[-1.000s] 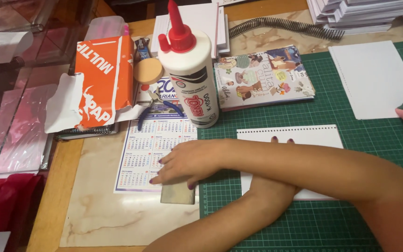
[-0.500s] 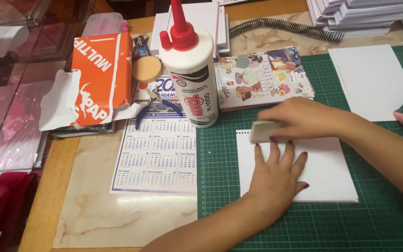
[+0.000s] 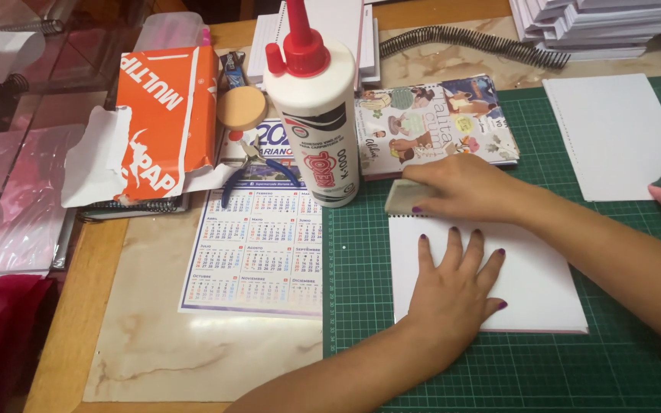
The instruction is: The person assembles spiral-bound notebooks by applying glue to the cover and pressing it onto the pages. They use a small block to smooth the surface and a cloth to wipe away excess glue, repeating the process for multiple notebooks on a green cutting mat.
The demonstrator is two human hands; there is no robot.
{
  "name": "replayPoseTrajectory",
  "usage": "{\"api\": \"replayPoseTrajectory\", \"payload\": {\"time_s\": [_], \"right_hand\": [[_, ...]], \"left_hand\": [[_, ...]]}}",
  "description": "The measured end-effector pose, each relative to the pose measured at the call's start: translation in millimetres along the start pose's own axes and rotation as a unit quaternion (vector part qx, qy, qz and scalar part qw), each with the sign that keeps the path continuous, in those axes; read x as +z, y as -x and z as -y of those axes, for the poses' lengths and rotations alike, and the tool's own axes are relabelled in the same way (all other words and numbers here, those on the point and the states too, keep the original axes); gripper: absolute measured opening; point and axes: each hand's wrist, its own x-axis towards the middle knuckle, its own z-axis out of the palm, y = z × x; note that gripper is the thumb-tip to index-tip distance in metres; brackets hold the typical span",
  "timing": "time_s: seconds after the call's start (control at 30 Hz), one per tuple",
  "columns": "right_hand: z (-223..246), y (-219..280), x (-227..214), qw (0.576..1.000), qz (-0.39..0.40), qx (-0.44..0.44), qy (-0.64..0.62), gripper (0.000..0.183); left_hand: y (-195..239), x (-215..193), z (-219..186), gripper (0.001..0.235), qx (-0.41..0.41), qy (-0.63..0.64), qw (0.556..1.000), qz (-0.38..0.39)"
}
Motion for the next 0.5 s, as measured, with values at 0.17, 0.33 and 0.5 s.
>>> {"api": "replayPoseTrajectory", "payload": {"time_s": [0.17,0.33,0.5], "right_hand": [[-7.6,9.0,-5.3,0.997,0.069,-0.015,0.017,0.026],[-44.0,30.3,-11.1,0.997,0.069,-0.011,0.035,0.029],[-84.9,67.2,-11.4,0.997,0.054,0.027,0.041,0.028]], "left_hand": [[6.7,-0.7,0.0,0.076,0.019,-0.005,1.0,-0.021],[4.3,-2.3,2.3,0.077,0.023,-0.013,1.0,-0.008],[5.1,-2.8,3.0,0.077,0.019,-0.003,0.999,-0.03]]}}
